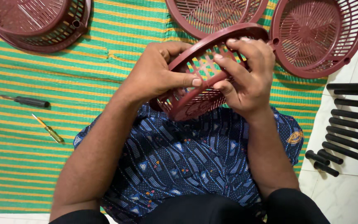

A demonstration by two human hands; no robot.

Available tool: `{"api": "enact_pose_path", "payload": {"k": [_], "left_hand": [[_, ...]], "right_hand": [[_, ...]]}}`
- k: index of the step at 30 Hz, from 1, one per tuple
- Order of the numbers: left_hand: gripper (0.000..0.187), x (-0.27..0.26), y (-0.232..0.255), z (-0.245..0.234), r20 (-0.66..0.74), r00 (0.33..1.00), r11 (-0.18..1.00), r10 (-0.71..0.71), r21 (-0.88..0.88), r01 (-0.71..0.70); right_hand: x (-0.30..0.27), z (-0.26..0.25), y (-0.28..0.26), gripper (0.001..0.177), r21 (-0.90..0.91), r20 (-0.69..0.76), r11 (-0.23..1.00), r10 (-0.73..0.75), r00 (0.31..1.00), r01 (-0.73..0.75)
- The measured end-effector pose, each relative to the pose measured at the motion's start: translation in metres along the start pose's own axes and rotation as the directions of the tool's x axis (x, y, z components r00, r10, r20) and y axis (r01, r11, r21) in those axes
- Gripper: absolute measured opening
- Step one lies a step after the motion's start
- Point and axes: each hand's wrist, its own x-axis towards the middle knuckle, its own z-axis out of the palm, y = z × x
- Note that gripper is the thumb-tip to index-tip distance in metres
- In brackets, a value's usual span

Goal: The person sits on a mat and assembles plastic baskets by inserting black cylindrical legs into the basket bases. They handle multiple baskets and legs, inserting the legs one by one into the designated holes.

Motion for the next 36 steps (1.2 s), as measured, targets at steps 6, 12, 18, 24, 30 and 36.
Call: {"api": "enact_pose_path", "payload": {"k": [6,12,18,24,30,36], "left_hand": [[0.060,0.001,0.003,-0.003,0.030,1.000,1.000,-0.005,-0.023,0.005],[0.060,0.003,0.004,-0.002,0.036,0.997,0.997,-0.061,-0.038,0.063],[0.057,-0.017,0.035,0.001,-0.034,0.982,0.983,0.185,0.015,-0.185],[0.043,-0.044,0.052,0.023,0.280,0.785,0.315,0.553,0.802,-0.508],[0.040,-0.016,0.001,0.053,0.442,0.707,0.178,0.553,0.766,-0.618],[0.076,-0.005,-0.003,-0.007,-0.215,0.692,0.468,0.689,0.861,-0.198]], "right_hand": [[-0.003,0.003,-0.003,0.049,-0.063,-0.037,0.998,-0.011,0.999,0.009],[-0.005,0.003,-0.004,0.045,0.042,-0.057,0.997,0.063,0.996,-0.061],[-0.013,-0.008,-0.010,0.067,0.295,-0.186,0.919,0.325,0.927,-0.263],[-0.010,-0.041,0.002,0.105,0.935,0.206,0.149,0.509,0.835,-0.322],[-0.009,-0.011,0.037,0.091,0.929,0.149,0.147,0.693,0.705,-0.340],[-0.029,-0.025,0.050,0.077,0.933,0.075,0.231,0.625,0.777,-0.276]]}}
